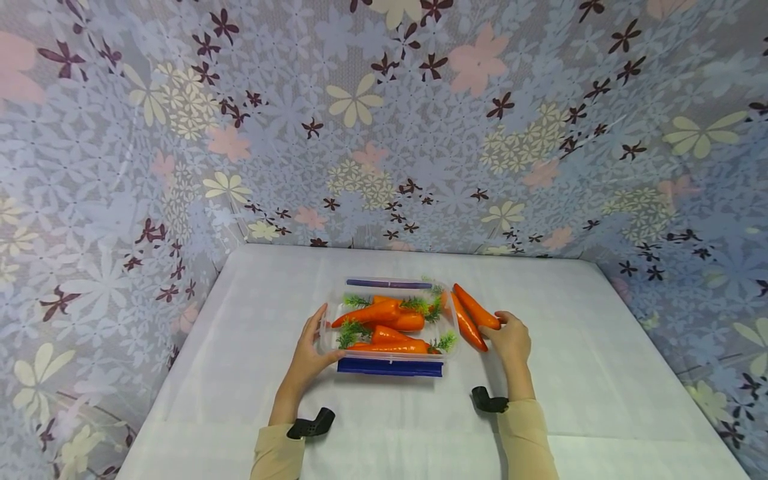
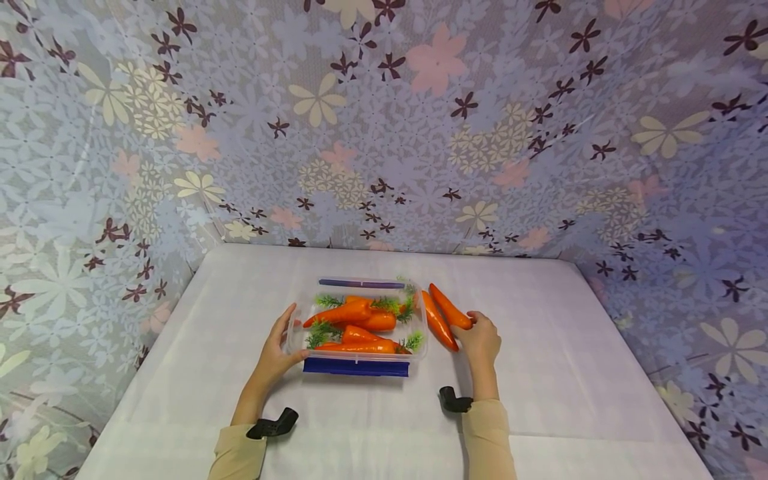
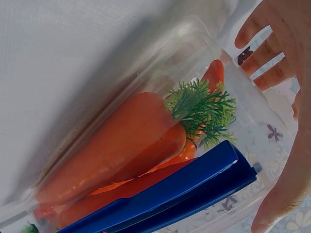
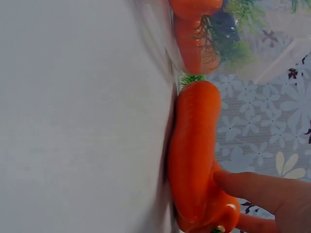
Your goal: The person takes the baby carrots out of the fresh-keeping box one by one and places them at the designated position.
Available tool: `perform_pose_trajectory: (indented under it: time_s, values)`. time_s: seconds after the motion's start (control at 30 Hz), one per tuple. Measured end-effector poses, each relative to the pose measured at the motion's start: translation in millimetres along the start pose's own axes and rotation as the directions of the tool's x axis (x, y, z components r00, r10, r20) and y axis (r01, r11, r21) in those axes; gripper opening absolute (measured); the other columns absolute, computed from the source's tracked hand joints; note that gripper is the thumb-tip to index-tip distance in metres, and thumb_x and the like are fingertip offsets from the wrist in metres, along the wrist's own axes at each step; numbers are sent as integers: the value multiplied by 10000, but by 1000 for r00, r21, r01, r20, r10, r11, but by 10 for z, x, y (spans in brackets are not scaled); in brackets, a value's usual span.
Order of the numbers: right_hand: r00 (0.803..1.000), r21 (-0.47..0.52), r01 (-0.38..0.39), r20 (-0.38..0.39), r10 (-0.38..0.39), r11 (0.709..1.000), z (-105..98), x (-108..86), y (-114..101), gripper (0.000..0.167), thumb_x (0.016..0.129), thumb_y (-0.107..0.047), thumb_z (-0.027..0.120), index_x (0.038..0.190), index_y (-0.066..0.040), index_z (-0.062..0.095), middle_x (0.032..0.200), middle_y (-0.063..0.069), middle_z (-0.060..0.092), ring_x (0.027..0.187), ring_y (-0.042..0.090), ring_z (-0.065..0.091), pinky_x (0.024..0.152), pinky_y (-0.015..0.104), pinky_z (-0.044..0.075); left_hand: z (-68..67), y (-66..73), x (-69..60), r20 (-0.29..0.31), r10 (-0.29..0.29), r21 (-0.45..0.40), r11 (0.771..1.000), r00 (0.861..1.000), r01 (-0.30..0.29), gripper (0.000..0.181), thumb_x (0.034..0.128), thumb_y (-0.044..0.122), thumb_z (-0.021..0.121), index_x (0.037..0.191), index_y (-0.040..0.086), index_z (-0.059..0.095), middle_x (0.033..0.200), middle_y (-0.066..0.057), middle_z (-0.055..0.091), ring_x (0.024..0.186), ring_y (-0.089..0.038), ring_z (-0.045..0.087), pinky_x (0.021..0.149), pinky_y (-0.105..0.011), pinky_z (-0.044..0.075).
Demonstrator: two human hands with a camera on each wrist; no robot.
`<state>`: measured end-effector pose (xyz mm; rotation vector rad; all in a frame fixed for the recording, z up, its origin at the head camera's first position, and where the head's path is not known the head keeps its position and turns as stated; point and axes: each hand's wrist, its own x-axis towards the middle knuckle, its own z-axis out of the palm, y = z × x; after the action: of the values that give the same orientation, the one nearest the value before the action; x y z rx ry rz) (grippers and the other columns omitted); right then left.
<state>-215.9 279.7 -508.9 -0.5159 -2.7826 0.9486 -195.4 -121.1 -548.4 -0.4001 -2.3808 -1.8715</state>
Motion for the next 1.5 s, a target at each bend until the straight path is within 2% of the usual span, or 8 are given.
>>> perform_pose_trajectory:
  time_s: [0.23, 0.47, 0.93, 1.07, 1.23, 1.37, 1.47, 1.5]
  values:
    - [995, 43, 51, -91, -47, 998, -69, -31, -77, 459, 824, -203, 689, 1204, 38, 598, 1131, 255, 652, 958, 388, 629, 779, 481, 494, 0, -20, -7, -4, 8, 15, 1000, 1000, -8, 992, 730, 307, 805, 1521, 140, 229, 1516, -191, 307, 1354, -384, 348, 1077, -622, 299]
    - [981, 82, 91, -177, -76, 992, -142, -55, -193, 411, 823, -172, 685, 1171, 38, 618, 1089, 246, 669, 970, 399, 620, 808, 495, 476, -3, -15, -2, -4, 17, 18, 1000, 1000, -17, 996, 728, 352, 802, 1521, 149, 233, 1514, -198, 307, 1353, -392, 345, 1072, -625, 303]
    - [967, 209, 193, -205, -150, 959, -251, -266, -615, 361, 841, -113, 685, 1167, 30, 630, 1105, 231, 670, 997, 373, 605, 844, 484, 489, -3, -1, -9, 1, 2, -7, 1000, 1000, -2, 974, 736, 266, 802, 1521, 159, 236, 1523, -172, 304, 1370, -367, 337, 1092, -618, 281]
    - [958, 207, 253, -190, -215, 945, -219, -358, -758, 359, 840, -100, 698, 1166, 33, 629, 1114, 240, 661, 1006, 384, 600, 859, 504, 487, -2, -4, -11, 4, -5, -7, 1000, 1000, 5, 989, 732, 303, 805, 1522, 151, 229, 1523, -180, 300, 1372, -372, 331, 1098, -613, 277]
    - [942, 233, 332, -124, -311, 914, -140, -469, -922, 373, 835, -105, 715, 1169, 39, 631, 1121, 244, 650, 1019, 384, 613, 872, 513, 504, -1, -11, -12, -1, 1, -3, 1000, 1000, -1, 985, 731, 341, 802, 1522, 185, 236, 1512, -201, 306, 1366, -384, 333, 1092, -616, 284]
    - [923, 263, 381, -50, -382, 886, -63, -547, -1009, 407, 822, -110, 730, 1195, 17, 627, 1121, 220, 657, 1026, 364, 610, 869, 523, 501, -18, 160, -35, 8, -16, -1, 1000, 1000, 16, 966, 742, 253, 793, 1524, 186, 230, 1512, -232, 294, 1364, -409, 326, 1092, -612, 287]
    - [900, 283, 412, 24, -436, 866, 1, -588, -1048, 431, 808, -92, 739, 1209, 12, 621, 1115, 212, 662, 1023, 362, 602, 884, 531, 493, -24, 181, -29, 19, -35, -9, 999, 999, 35, 970, 738, 174, 785, 1526, 140, 220, 1516, -256, 272, 1370, -438, 302, 1098, -620, 269]
    - [892, 293, 416, 51, -448, 861, 21, -597, -1058, 437, 804, -91, 742, 1211, 13, 620, 1114, 213, 662, 1028, 364, 601, 898, 537, 488, -19, 128, -18, 17, -27, -9, 1000, 999, 28, 976, 735, 190, 790, 1526, 142, 220, 1517, -252, 274, 1370, -436, 304, 1095, -623, 271]
